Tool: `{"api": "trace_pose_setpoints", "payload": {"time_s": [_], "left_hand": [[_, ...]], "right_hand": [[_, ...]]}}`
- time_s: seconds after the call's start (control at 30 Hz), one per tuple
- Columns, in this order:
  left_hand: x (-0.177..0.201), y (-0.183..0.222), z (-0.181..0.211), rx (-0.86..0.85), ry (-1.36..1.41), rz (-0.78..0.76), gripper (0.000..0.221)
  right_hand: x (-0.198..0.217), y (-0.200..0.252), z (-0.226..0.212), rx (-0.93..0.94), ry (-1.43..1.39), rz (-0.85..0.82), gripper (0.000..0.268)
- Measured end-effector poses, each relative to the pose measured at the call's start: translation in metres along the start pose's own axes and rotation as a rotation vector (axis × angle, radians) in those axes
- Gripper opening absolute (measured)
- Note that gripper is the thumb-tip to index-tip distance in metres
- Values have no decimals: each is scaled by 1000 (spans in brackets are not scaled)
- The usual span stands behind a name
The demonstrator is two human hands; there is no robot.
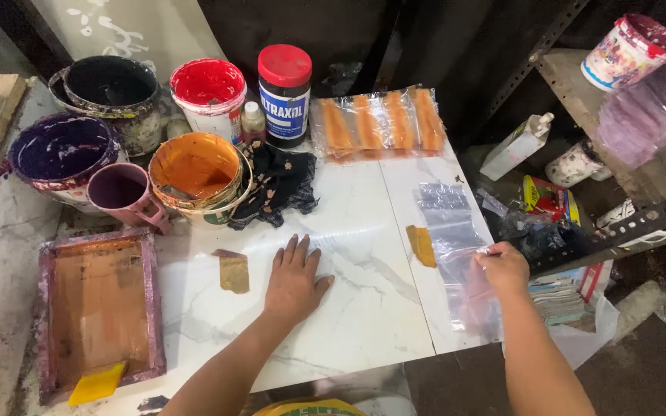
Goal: Stirring orange ink in a plastic container and applying it to a screen printing frame on a workbench.
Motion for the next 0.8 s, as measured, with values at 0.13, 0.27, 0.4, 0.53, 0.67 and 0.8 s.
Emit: {"api": "trace_pose_setpoints", "payload": {"time_s": [0.13, 0.27, 0.4, 0.53, 0.67, 0.8], "left_hand": [[-1, 1, 0, -3, 11, 26, 56], [0, 0, -1, 1, 11, 24, 55], [4, 0, 0, 12, 11, 2, 55], [3, 1, 0, 12, 35, 23, 54], [6, 1, 0, 14, 41, 16, 53], [11, 4, 4, 9, 31, 7, 52]], "right_hand": [[18, 8, -12, -61, -53, -67, 35], [19, -4, -5, -40, -34, -41, 37], [46, 24, -30, 4, -74, 9, 36], [30, 15, -16, 49, -90, 49, 34], [28, 11, -15, 63, -10, 95, 34], [65, 42, -48, 130, -6, 147, 30]]}}
Point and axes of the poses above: each hand's wrist, its own y-axis away from the middle knuckle, its own x-axis out of the back of the hand, z = x × y, the point moved 4 cm from there along -y, towards the middle knuckle, and after that the axes turned 4 degrees about z, right-handed, at the moved point
